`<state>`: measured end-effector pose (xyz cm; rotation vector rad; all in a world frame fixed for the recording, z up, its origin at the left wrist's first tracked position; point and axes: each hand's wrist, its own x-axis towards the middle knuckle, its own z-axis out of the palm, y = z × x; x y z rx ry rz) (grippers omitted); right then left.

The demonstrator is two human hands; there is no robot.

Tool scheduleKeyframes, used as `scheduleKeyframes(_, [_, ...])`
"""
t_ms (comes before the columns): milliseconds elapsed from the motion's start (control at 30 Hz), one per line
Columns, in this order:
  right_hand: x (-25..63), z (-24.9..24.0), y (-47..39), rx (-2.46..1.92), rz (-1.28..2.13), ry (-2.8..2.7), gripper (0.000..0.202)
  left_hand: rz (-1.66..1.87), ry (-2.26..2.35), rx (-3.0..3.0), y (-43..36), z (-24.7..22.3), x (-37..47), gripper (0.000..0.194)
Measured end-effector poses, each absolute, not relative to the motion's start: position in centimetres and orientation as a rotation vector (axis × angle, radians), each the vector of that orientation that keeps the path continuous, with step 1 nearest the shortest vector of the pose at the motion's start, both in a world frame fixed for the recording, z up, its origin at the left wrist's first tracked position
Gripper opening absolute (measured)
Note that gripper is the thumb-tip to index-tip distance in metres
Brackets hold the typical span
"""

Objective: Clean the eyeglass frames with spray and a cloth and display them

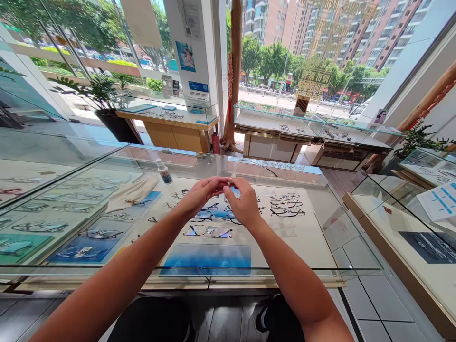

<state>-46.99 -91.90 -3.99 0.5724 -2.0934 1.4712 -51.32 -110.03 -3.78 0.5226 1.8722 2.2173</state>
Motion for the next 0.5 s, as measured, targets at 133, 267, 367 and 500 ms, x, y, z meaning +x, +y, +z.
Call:
scheduleKeyframes(133, [-47.01, -3.86, -91.77, 0.538, 1.472, -2.083, 0.029, 2.229, 1.882, 0.476, -110.16, -3.56, -51.21, 0.071])
scheduleKeyframes(267, [-46.93, -3.70, -91.74, 0.544, 1.448, -2.085, 0.028, 2.235, 1.905, 0.454, -110.28, -3.44, -51.15, 0.069])
scheduleKeyframes(367, [-46.88, -3.66, -91.76, 0.543, 1.430, -2.085, 0.028, 2.252, 1.911, 0.437, -110.31, -3.40, -51.14, 0.068])
scheduleKeyframes(500, [-46.92, -3.65, -91.71, 0.545, 1.447, -2.085, 0.029, 2.263, 1.908, 0.435, -110.34, -3.43, -51.25, 0.067])
